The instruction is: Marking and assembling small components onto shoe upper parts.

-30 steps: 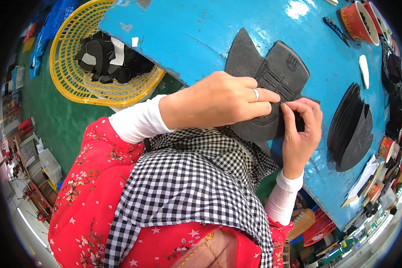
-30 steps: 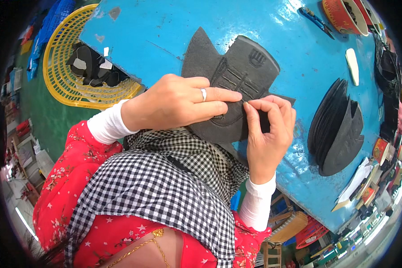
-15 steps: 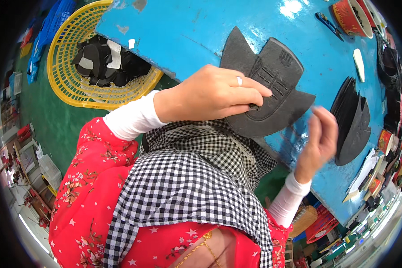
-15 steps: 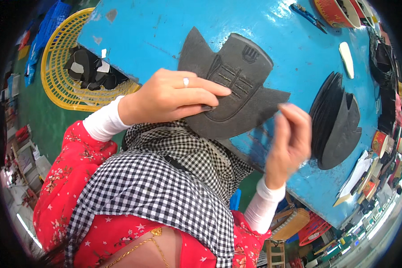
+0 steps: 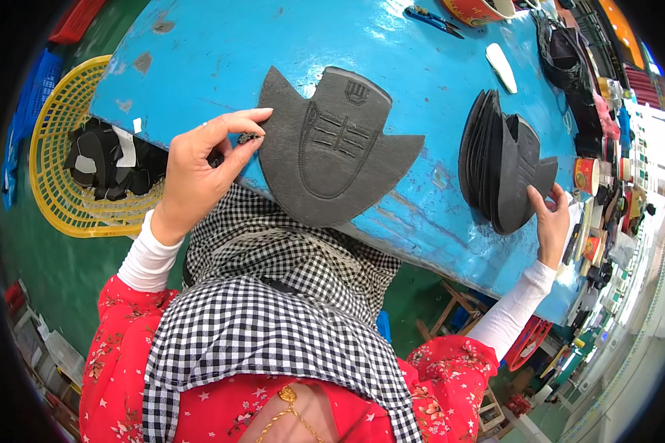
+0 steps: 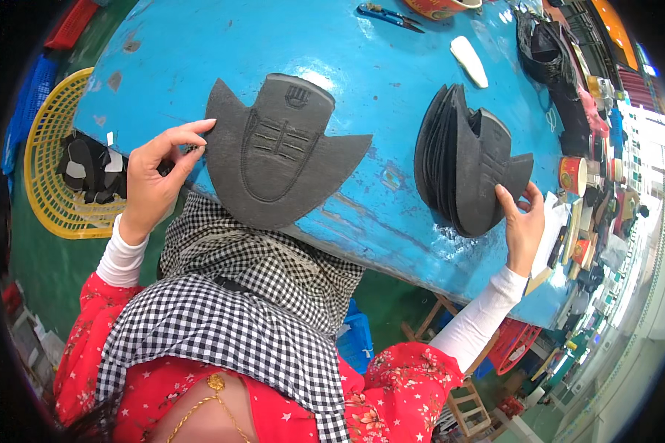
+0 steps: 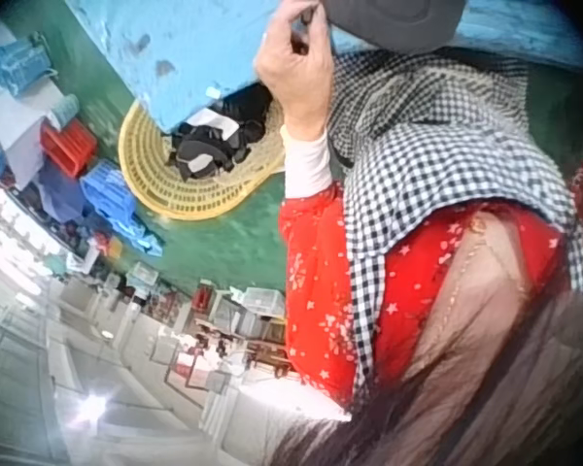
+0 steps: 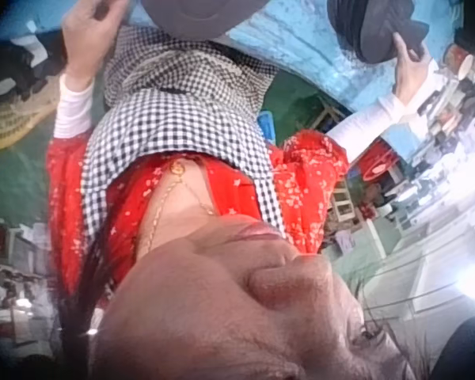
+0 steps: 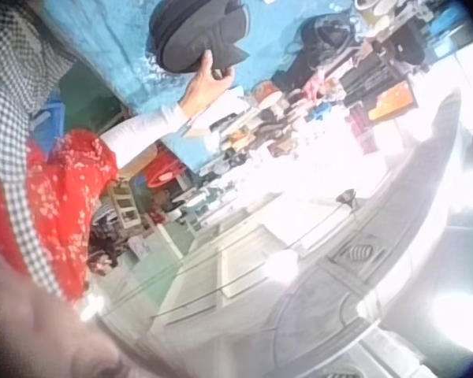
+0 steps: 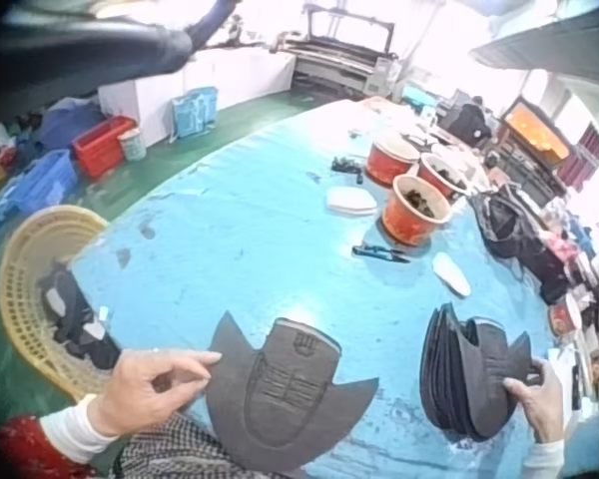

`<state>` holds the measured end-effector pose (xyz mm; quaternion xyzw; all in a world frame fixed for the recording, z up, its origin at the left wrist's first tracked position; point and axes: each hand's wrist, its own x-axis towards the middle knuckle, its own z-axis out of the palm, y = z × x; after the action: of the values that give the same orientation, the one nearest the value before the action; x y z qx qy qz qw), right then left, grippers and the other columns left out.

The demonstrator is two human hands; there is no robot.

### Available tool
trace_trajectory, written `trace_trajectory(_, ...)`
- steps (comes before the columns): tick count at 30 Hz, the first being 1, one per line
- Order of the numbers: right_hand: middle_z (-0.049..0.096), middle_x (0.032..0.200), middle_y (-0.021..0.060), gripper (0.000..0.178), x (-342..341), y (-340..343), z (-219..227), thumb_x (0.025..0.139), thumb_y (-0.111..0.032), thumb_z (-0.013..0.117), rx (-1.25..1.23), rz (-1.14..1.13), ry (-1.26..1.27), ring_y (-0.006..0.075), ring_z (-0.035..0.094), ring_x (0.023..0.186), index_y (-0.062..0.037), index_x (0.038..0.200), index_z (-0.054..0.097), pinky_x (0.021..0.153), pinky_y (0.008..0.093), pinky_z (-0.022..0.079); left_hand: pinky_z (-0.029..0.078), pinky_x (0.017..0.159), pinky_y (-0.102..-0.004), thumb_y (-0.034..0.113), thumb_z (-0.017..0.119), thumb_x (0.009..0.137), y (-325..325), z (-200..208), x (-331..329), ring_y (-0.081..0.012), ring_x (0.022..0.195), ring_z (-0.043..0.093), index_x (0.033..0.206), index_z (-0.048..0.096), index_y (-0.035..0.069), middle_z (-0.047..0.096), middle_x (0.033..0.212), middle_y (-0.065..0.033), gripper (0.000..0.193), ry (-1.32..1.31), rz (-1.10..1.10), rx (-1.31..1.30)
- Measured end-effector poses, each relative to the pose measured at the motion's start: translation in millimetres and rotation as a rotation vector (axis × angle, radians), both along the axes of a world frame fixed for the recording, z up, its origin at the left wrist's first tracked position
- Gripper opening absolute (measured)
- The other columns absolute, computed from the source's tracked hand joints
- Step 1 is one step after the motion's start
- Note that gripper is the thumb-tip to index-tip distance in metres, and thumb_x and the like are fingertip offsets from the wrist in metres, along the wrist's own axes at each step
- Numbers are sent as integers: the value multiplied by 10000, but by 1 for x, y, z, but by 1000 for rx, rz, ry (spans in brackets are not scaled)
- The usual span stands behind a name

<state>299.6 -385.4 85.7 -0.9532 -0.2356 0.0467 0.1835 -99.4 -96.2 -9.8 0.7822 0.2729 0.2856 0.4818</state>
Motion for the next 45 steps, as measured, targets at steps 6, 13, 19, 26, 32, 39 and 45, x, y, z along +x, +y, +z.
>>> trace_trajectory(6, 640, 1034, 81, 532, -20, 7, -1, 791, -287, 784, -40, 104, -378, 168, 590, 873, 10, 1180, 576, 780, 290, 474, 367, 481, -174, 1, 658, 840, 0, -1, 2, -11, 533, 438, 924, 656, 29, 691, 1137, -85, 89, -15, 50, -85)
trace_trajectory(13, 645, 1070, 93, 283, -36, 5, 6, 943, -84, 589, 842, 124, 28, 116, 604, 878, -4, 1205, 517, 816, 251, 488, 340, 449, -163, -5, 620, 858, 6, 2, -7, 6, 496, 423, 916, 631, 15, 678, 1166, -98, 62, 18, 53, -194)
trace_trajectory(19, 641, 1119, 121, 413, -140, 48, -22, 943, -124, 566, 750, 167, 804, 39, 571, 668, -24, 1327, 452, 584, 196, 491, 332, 428, -167, 16, 632, 854, 14, 1, -9, 12, 463, 421, 904, 638, 13, 687, 1142, -118, 50, 31, -16, -147)
trace_trajectory(26, 627, 932, 33, 473, -203, 107, -57, 953, -62, 550, 606, 169, 905, 55, 589, 677, -20, 1387, 367, 542, 215, 522, 315, 430, -178, 14, 653, 828, 12, -1, -8, 9, 453, 375, 891, 651, 16, 684, 1156, -107, 62, -29, -28, -171)
trace_trajectory(32, 630, 926, 41, 441, -214, 110, -54, 954, -62, 550, 590, 155, 800, 68, 608, 698, 0, 1355, 378, 572, 231, 545, 324, 429, -182, 13, 673, 805, 9, -2, -10, 1, 457, 385, 870, 657, 19, 679, 1163, -123, 67, -58, -34, -124)
trace_trajectory(39, 566, 744, 5, 334, -219, 106, -42, 947, -110, 595, 231, 163, 526, 24, 474, 618, -4, 1235, 463, 547, 176, 386, 357, 447, -177, -4, 682, 792, 8, -3, -13, -11, 469, 421, 865, 669, 30, 688, 1139, -116, 81, -57, -32, -50)
trace_trajectory(45, 566, 714, 5, 99, -203, 98, -35, 858, -19, 676, 282, 209, 149, 52, 491, 652, -6, 915, 597, 587, 205, 401, 395, 486, -173, 12, 720, 792, 0, 22, -12, -15, 513, 499, 877, 689, 30, 724, 942, -62, 92, -89, -111, -88)
